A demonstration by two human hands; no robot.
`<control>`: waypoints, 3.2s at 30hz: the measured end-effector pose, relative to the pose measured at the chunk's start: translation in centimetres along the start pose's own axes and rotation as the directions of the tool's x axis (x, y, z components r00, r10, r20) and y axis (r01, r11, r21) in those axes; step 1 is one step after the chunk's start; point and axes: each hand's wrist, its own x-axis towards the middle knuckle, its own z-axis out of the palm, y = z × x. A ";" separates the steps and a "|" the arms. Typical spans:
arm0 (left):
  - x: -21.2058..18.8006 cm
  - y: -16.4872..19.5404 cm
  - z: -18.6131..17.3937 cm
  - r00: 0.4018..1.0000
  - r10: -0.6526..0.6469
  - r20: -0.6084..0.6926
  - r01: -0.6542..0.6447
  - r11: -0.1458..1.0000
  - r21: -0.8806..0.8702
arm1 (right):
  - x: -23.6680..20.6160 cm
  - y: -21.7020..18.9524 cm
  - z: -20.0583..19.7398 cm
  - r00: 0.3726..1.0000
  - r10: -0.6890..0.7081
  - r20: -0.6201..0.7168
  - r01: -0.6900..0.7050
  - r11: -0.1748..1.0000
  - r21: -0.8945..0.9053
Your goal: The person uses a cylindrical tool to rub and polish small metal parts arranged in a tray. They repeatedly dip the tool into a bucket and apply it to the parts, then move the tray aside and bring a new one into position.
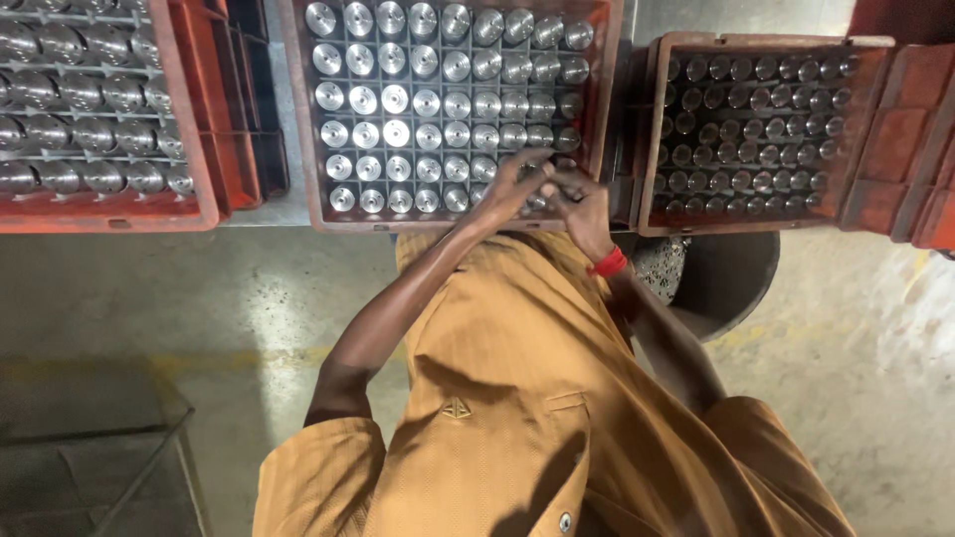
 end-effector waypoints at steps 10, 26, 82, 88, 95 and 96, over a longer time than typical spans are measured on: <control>-1.4 -0.3 -3.0 0.715 -0.698 -0.024 0.517 0.552 -0.655 | 0.8 6.1 -2.3 0.871 -0.487 0.062 0.283 0.395 -0.874; -0.6 -0.7 -0.6 0.788 -0.608 0.094 0.604 0.736 -0.306 | 0.9 -0.5 -0.5 0.959 0.188 -0.210 -0.192 0.981 0.004; -4.6 2.1 -11.1 0.764 -0.638 0.096 0.493 0.481 -0.725 | 8.4 -4.6 -1.8 0.863 -0.499 0.080 0.370 0.517 -0.772; -2.8 3.2 -7.7 0.781 -0.624 0.019 0.571 0.701 -0.427 | 3.6 -2.7 5.7 0.994 0.107 -0.019 -0.105 0.992 0.076; -2.3 2.7 -6.0 0.689 -0.724 0.002 0.469 0.444 -0.763 | 6.3 -4.5 2.9 0.939 -0.278 -0.201 0.217 0.936 -0.278; -2.4 2.4 -6.4 0.682 -0.731 -0.008 0.441 0.420 -0.793 | 7.9 -5.0 1.6 0.907 -0.326 -0.265 0.252 0.926 -0.280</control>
